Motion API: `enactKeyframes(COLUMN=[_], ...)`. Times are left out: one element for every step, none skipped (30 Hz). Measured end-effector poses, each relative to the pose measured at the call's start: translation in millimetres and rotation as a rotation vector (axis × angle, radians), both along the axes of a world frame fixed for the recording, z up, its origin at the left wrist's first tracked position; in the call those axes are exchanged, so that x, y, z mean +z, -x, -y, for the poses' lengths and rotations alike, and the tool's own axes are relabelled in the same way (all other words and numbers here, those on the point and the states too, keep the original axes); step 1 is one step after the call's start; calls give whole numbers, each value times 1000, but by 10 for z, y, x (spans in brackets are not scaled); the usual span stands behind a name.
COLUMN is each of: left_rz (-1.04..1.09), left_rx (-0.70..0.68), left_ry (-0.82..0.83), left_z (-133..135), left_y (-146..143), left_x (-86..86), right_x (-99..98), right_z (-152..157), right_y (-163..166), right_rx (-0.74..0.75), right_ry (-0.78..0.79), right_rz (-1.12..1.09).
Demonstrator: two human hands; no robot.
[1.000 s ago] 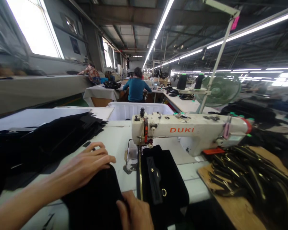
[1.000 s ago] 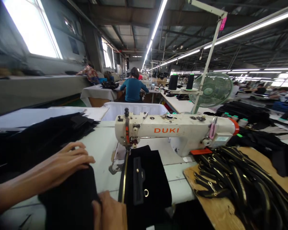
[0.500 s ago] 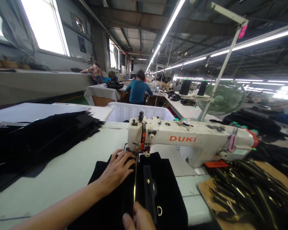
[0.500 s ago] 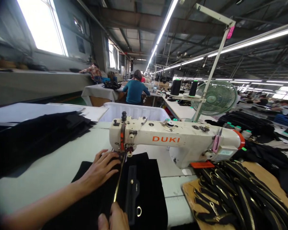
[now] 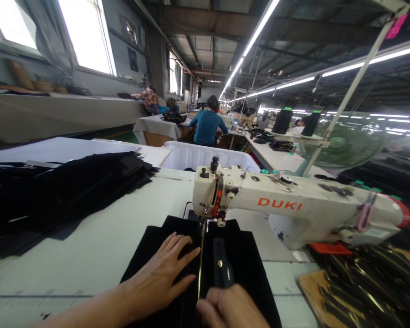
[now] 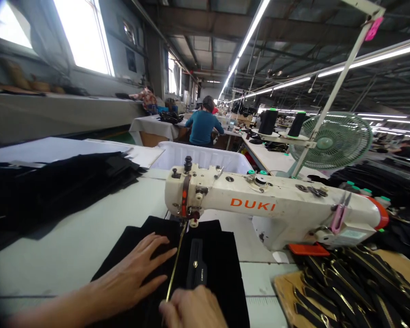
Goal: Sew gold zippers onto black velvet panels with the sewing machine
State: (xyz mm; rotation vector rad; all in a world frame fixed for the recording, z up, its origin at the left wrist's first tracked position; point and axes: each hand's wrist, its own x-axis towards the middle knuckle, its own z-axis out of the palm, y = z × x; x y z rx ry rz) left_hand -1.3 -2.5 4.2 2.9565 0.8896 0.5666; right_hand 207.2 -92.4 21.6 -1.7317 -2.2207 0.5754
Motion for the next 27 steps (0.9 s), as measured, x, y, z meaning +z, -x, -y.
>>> enactKeyframes(left_rz=[-17,-46,-83,-120,-151,-178,-197,-211,-215,-213,-205,-193,-175,-154,-131,-108,-73,-41,-18,7,22,18,1,-19,-37,-59,-76], left_rx=[1,6,8,10,13,14,15,14,18,24,30,34,39,42,40,33,26,20,19,17,16,17,15,15,18,24,38], left_ry=[-40,-97,-166,-237,-301,-348,-379,-395,-406,-412,-418,-418,-409,-386,-351,-309,-271,-236,-203,-190,-184,-174,-162,-157,-156,-147,-134], left_z=[25,60,102,146,188,224,250,266,273,276,277,283,294,313,339,369,399,426,445,456,456,447,429,406,379,352,327], left_y=[-19,-42,-65,-87,-106,-120,-129,-133,-132,-125,-113,-94,-68,-37,-1,35,70,98,118,128,128,119,101,77,49,18,-11], left_x=[1,-8,-30,-64,-108,-158,-209,-256,-293,-316,-321,-304,-264,-204,-127,-41,46,123,184,222,234,220,183,131,69,6,-49], right_x=[66,110,128,120,90,45,-7,-58,-102,-136,-157,-169,-172,-169,-165,-160,-157,-155,-155,-157,-159,-161,-162,-163,-163,-162,-160], right_z=[-103,-208,-307,-395,-466,-519,-554,-572,-577,-574,-566,-557,-549,-543,-539,-537,-537,-537,-537,-537,-537,-536,-536,-535,-536,-536,-537], right_y=[-66,-121,-163,-192,-209,-216,-217,-212,-206,-200,-194,-190,-187,-185,-184,-183,-183,-183,-183,-184,-186,-189,-192,-195,-198,-199,-200], right_rx=[1,19,42,75,119,154,178,194,206,213,215,215,213,211,209,209,212,215,219,221,225,229,234,238,241,240,238], right_ry=[-65,-142,-216,-280,-315,-332,-344,-355,-365,-373,-380,-387,-394,-400,-405,-407,-405,-401,-396,-391,-385,-381,-377,-374,-372,-371,-370], right_rz=[29,32,17,-3,-22,-30,-28,-18,-7,2,8,12,13,12,11,11,13,18,26,35,45,56,68,80,92,103,113])
